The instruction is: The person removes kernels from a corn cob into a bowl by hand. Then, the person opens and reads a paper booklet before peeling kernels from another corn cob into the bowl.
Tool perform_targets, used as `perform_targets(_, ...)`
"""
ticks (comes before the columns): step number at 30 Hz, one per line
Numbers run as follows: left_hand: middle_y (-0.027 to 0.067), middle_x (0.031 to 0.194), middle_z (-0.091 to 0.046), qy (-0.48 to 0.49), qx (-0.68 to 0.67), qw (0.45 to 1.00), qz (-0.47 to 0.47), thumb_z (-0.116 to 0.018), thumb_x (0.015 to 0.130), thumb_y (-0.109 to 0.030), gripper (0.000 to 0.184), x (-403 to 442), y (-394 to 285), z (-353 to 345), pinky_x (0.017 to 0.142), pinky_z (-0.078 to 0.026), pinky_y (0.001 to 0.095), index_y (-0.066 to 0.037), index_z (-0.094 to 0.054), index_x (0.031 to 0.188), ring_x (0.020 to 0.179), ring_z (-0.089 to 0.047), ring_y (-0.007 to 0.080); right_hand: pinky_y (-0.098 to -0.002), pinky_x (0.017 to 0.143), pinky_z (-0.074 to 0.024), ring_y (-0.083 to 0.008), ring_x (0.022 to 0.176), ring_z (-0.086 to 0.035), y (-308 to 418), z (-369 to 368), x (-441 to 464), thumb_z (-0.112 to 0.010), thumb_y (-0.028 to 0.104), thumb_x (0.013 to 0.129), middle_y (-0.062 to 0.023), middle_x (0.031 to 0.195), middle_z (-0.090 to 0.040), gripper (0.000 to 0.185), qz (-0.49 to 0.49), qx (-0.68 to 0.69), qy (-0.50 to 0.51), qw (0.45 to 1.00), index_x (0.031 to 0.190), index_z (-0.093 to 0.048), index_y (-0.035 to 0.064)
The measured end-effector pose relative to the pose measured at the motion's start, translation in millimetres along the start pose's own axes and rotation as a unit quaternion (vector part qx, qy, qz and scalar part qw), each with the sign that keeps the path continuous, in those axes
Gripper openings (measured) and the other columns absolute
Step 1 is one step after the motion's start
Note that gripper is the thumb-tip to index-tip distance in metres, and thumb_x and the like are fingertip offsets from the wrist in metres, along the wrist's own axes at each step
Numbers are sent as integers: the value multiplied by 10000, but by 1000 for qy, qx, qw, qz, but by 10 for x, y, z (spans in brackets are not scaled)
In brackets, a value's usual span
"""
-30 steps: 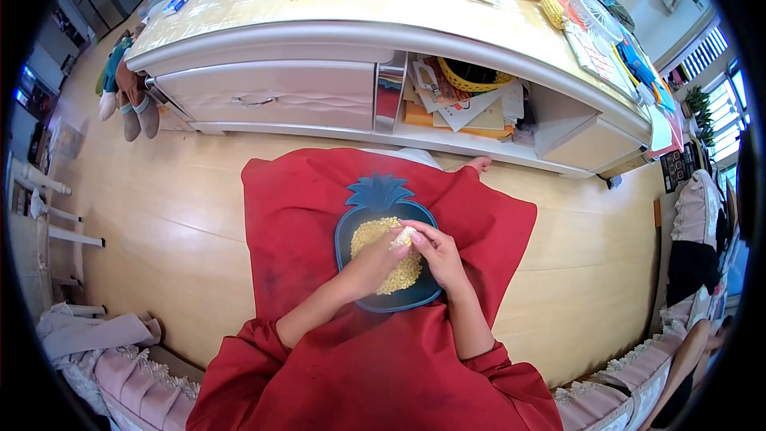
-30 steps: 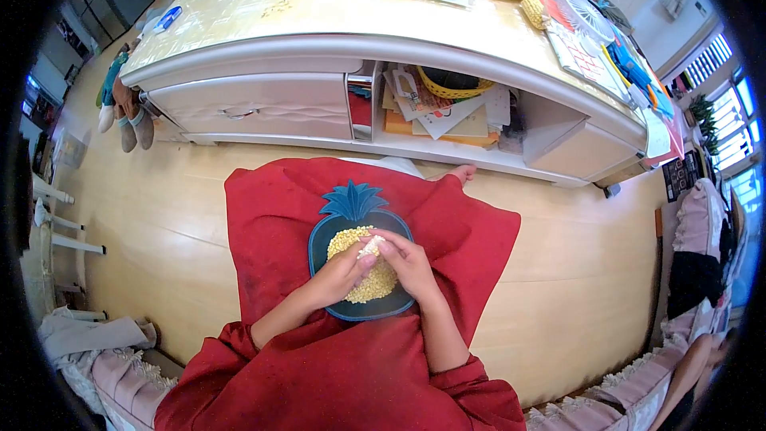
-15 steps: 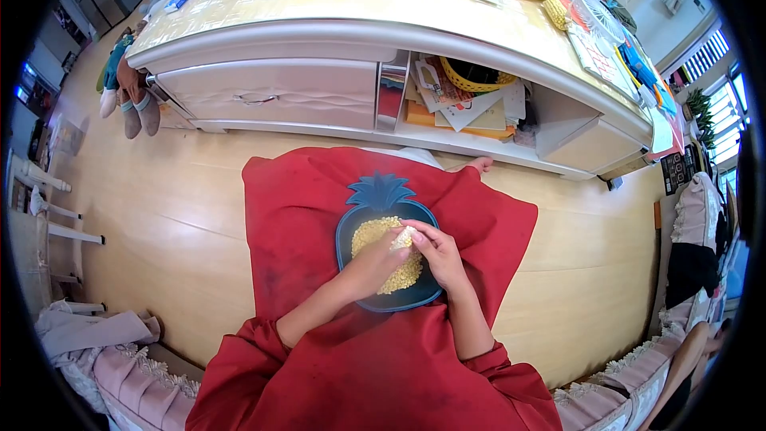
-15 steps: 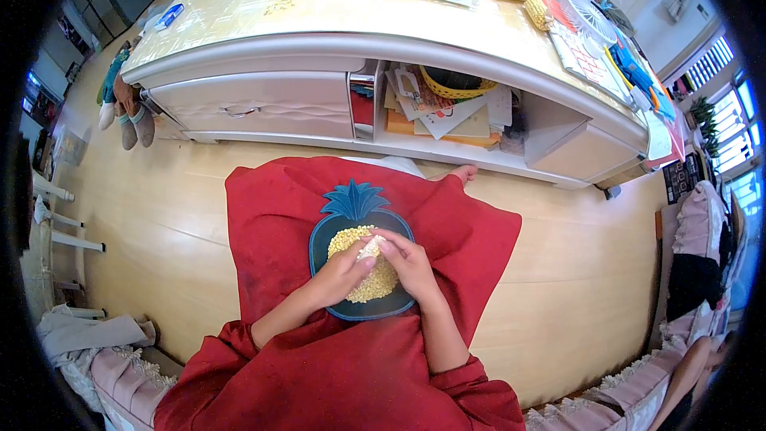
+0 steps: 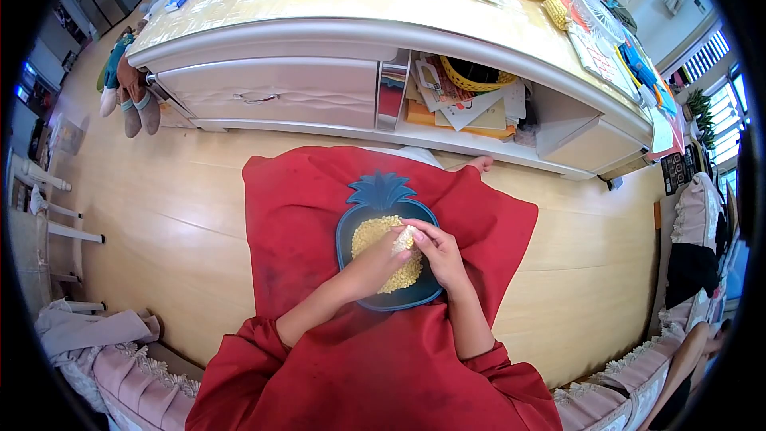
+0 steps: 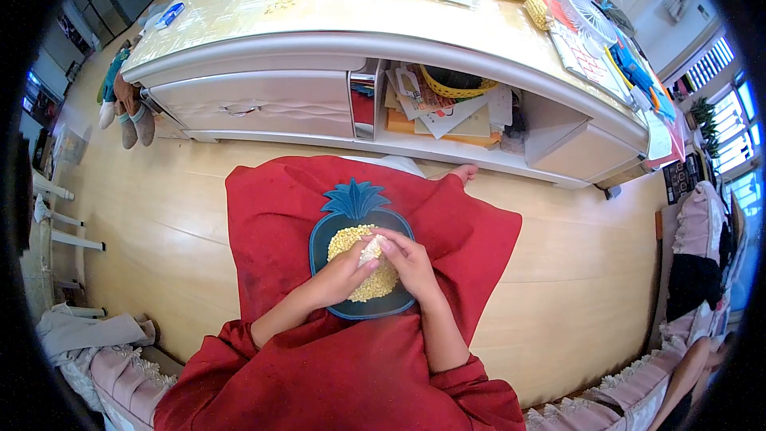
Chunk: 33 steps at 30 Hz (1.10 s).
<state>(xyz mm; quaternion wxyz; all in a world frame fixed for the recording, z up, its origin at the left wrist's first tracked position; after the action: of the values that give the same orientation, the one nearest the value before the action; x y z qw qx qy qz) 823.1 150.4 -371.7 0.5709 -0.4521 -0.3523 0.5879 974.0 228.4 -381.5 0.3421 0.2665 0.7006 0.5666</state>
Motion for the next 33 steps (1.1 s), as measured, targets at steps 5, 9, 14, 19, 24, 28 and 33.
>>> perform_targets(5, 289, 1228, -635, 9, 18, 999, 31, -519, 1069, -339, 529, -8, -15, 24, 980, -490, 405, 49, -432, 1417, 1158, -647, 370, -297, 1032, -453, -147, 1155, -609, -6, -9, -5, -569, 204, 1050, -89, 1272, -680, 354, -15, 7, 3, 1000, 1326, -635, -8)
perform_targets(9, 260, 1102, -671, 22, 0, 997, 75, -506, 1074, -350, 542, 13, -59, 58, 880, -519, 400, 51, -414, 1427, 989, -691, 346, -298, 1030, -456, -148, 1160, -608, -29, -7, 0, -568, 202, 1050, -92, 1276, -680, 353, -6, 1, 5, 1000, 1328, -635, -7)
perform_targets(14, 257, 1031, -674, -25, 19, 999, -32, -518, 1069, -348, 577, 17, 139, -53, 845, -523, 405, 53, -375, 1458, 908, -697, 340, -296, 1029, -455, -148, 1158, -608, -41, 1, 7, -568, 202, 1050, -89, 1273, -684, 347, -4, 1, 2, 1000, 1321, -642, -2)
perform_targets(19, 303, 1264, -614, 17, -5, 999, 41, -571, 1032, -360, 621, -5, 97, 5, 1000, -476, 417, 45, -390, 1468, 1190, -621, 381, -293, 1027, -455, -147, 1148, -610, -43, 2, 8, -585, 208, 1041, -85, 1264, -689, 352, -6, -6, -6, 1000, 1316, -645, -4)
perform_targets(24, 207, 1067, -695, -17, 3, 1000, 2, -588, 1039, -365, 633, 14, 27, 20, 868, -528, 361, 51, -392, 1474, 979, -699, 273, -297, 1030, -459, -150, 1153, -616, 27, -11, -15, -580, 218, 1044, -92, 1277, -689, 359, -12, -11, -3, 1000, 1313, -651, -9)
perform_targets(28, 56, 769, -592, 22, -65, 995, 73, -528, 1076, -312, 559, 13, 15, 24, 614, -478, 287, 51, -384, 1475, 661, -578, 136, -286, 1006, -460, -132, 1111, -619, 33, -17, -11, -550, 240, 1059, -67, 1233, -705, 357, 12, -12, -14, 1000, 1295, -670, 0)
perform_targets(33, 7, 679, -509, 23, -82, 995, 46, -476, 1095, -234, 489, 7, 136, -29, 538, -430, 269, 46, -370, 1483, 574, -493, 98, -304, 1056, -437, -158, 1180, -605, 33, -17, -18, -532, 230, 1071, -98, 1289, -688, 354, 12, -14, -3, 1000, 1307, -659, -1)
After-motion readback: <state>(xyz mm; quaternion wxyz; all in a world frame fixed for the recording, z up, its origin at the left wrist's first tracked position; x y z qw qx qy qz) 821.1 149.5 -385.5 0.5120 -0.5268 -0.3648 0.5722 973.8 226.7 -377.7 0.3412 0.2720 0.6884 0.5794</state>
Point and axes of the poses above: each hand's wrist, its own x-axis towards the middle knuckle, its own z-axis out of the back of the hand, y = z × x, the point moved 3 cm from there along x, towards the middle knuckle
